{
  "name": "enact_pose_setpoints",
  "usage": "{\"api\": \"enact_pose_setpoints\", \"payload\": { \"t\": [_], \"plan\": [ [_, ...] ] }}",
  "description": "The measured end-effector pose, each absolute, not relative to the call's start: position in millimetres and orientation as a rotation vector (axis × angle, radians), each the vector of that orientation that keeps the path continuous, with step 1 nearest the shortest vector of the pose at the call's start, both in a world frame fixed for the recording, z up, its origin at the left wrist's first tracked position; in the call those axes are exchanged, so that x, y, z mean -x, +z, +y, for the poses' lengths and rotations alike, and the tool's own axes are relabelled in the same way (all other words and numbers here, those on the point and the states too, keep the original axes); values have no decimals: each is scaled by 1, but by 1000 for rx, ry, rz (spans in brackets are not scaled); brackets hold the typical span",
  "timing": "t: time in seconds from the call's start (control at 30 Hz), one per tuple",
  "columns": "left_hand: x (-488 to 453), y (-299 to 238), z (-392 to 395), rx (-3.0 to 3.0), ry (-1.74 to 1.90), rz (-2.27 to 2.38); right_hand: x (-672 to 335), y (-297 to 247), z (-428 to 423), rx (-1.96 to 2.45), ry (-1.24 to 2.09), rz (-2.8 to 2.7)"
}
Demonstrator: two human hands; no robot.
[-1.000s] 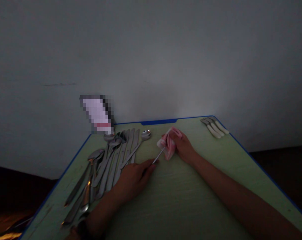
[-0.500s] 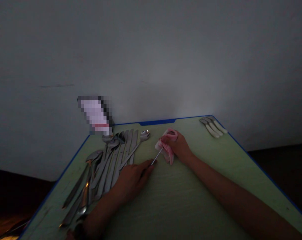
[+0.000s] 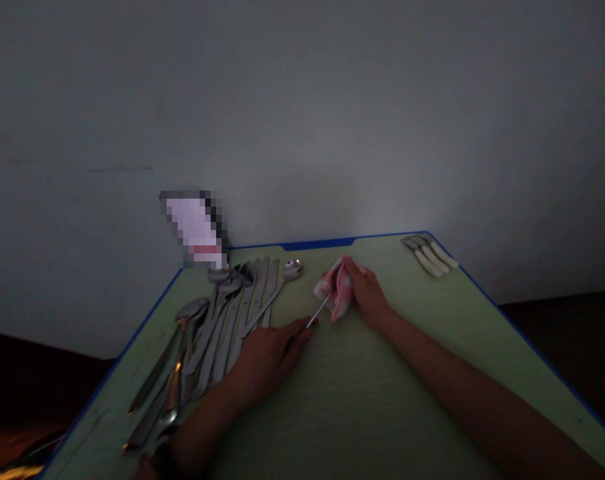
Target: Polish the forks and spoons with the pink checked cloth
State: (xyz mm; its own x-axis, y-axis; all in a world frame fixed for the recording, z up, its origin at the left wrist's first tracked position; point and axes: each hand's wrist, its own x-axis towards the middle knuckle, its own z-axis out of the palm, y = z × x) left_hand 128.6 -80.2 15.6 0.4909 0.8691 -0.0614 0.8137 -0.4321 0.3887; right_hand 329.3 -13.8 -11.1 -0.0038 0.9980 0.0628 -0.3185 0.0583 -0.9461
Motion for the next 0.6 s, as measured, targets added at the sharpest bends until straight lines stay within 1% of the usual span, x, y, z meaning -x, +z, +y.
{"api": "enact_pose_setpoints", "payload": {
  "t": [0.1, 0.17, 0.4, 0.6],
  "plan": [
    [-129, 16, -81, -2374, 215, 1392, -331, -12, -9, 791, 1541, -865],
    [-129, 17, -81, -2378, 215, 1384, -332, -11, -8, 750, 1598, -841],
    [-130, 18, -81, -2368, 205, 1410, -336, -12, -10, 739, 1572, -968],
    [-130, 16, -81, -2369, 218, 1402, -336, -10, -12, 737, 1426, -1186]
  ]
}}
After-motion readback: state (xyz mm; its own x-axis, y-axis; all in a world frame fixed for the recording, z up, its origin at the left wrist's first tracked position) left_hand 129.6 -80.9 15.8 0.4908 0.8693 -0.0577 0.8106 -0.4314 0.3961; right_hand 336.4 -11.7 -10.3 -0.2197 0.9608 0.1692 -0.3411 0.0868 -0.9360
